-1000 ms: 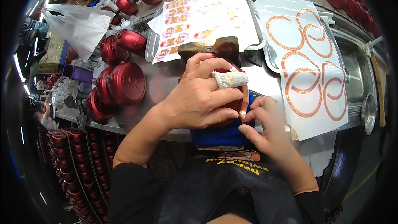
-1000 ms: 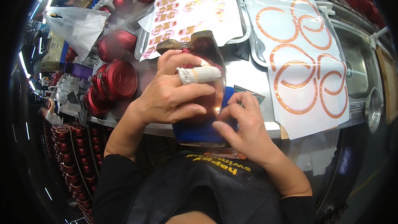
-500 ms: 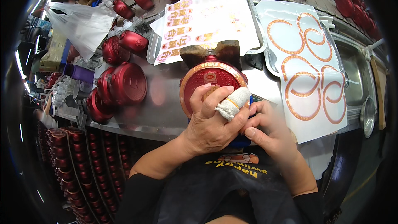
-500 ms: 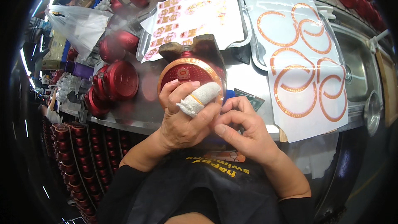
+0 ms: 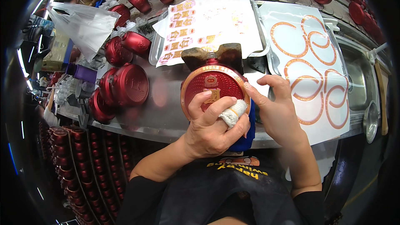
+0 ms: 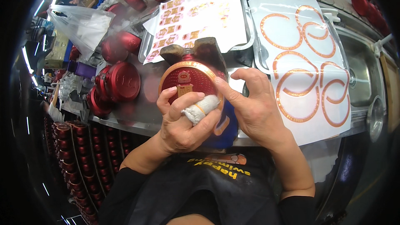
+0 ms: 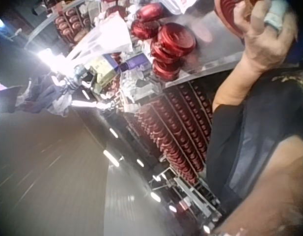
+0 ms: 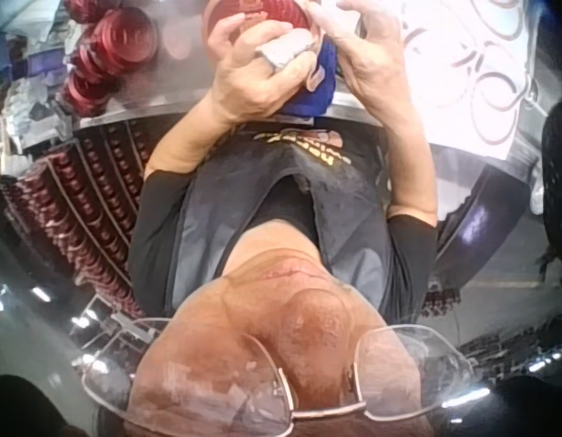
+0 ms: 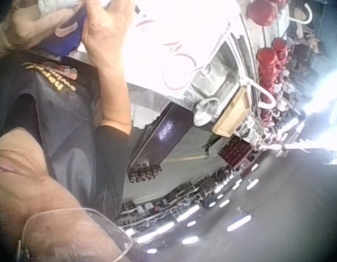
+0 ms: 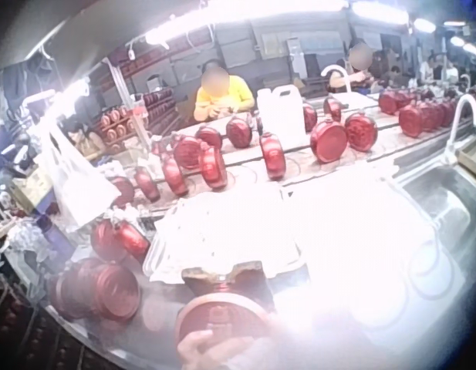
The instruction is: The person picks red containers from a conveyor belt, wipes them with a cloth, and applies gold stickers to the top surface. The person then places the labeled containers on a metal table.
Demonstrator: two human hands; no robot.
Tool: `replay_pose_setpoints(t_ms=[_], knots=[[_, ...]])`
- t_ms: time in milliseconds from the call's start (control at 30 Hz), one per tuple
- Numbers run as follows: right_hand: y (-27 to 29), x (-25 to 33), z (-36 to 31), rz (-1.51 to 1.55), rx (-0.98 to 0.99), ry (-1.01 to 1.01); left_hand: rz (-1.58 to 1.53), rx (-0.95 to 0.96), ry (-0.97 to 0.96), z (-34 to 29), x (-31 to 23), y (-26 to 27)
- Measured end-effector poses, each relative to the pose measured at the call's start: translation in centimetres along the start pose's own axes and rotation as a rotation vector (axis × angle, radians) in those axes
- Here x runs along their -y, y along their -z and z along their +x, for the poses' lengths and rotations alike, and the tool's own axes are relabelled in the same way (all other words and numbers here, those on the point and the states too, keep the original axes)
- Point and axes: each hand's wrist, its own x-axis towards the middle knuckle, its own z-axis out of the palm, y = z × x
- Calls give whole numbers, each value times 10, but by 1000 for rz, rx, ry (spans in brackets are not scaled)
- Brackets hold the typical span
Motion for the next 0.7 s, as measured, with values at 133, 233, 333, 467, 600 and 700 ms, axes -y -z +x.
replay_pose_setpoints(t_ms=[133, 233, 333, 467, 600, 700], knots=[[2, 3, -3, -84, 30, 48, 22, 7, -31, 1, 2, 0], [2, 3, -6, -92, 47, 73, 10, -31, -7, 1, 0, -2], [0, -1, -5, -43, 30, 74, 18, -47, -3, 1, -1, -2], [-3, -6, -4, -22, -1, 56, 24, -62, 11, -1, -2, -2], [-3, -4, -8, -65, 24, 79, 36, -64, 13, -3, -2, -3], [-1, 0, -13, -90, 31, 90, 44, -61, 25, -5, -3, -4]])
